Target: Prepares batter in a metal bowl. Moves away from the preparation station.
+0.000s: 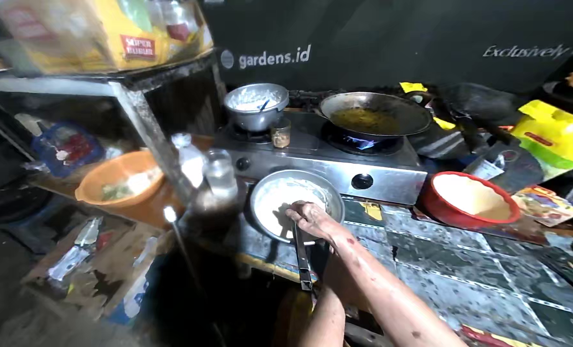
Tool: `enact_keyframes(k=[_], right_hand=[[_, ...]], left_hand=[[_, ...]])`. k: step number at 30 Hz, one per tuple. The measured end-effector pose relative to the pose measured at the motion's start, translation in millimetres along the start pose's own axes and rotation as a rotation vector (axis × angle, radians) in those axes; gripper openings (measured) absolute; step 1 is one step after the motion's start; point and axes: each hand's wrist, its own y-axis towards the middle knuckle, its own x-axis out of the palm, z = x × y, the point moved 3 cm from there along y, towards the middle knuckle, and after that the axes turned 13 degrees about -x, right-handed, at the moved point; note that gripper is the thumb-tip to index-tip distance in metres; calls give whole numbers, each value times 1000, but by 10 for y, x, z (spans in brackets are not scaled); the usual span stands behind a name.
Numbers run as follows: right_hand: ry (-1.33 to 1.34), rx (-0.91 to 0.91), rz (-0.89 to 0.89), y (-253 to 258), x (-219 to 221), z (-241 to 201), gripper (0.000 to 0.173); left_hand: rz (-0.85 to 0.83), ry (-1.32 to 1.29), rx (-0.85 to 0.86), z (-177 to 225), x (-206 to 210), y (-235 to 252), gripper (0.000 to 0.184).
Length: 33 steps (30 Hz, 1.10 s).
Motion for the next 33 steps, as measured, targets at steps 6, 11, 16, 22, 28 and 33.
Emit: enact_keyframes(k=[6,11,16,22,28,33], right_hand=[[-1,76,-25,-19,9,-6,43],[10,73,-46,6,10,84,44],[56,23,-10,49,63,89,41],[87,44,27,99,75,60,40],[110,73,117,-95,60,-73,28],[194,-119,190,-468,18,-413,24]], left_hand=[[9,-68,60,8,-392,-624,48],[515,-319,343,-283,-780,-1077,29],[743,-439,195,-222,-1319,-1458,33],[897,-336,205,-146,-1456,-1444,26],[962,-192,365,-76,-1453,-1372,35],[925,-276,323,-110,-1406,-1314,29]])
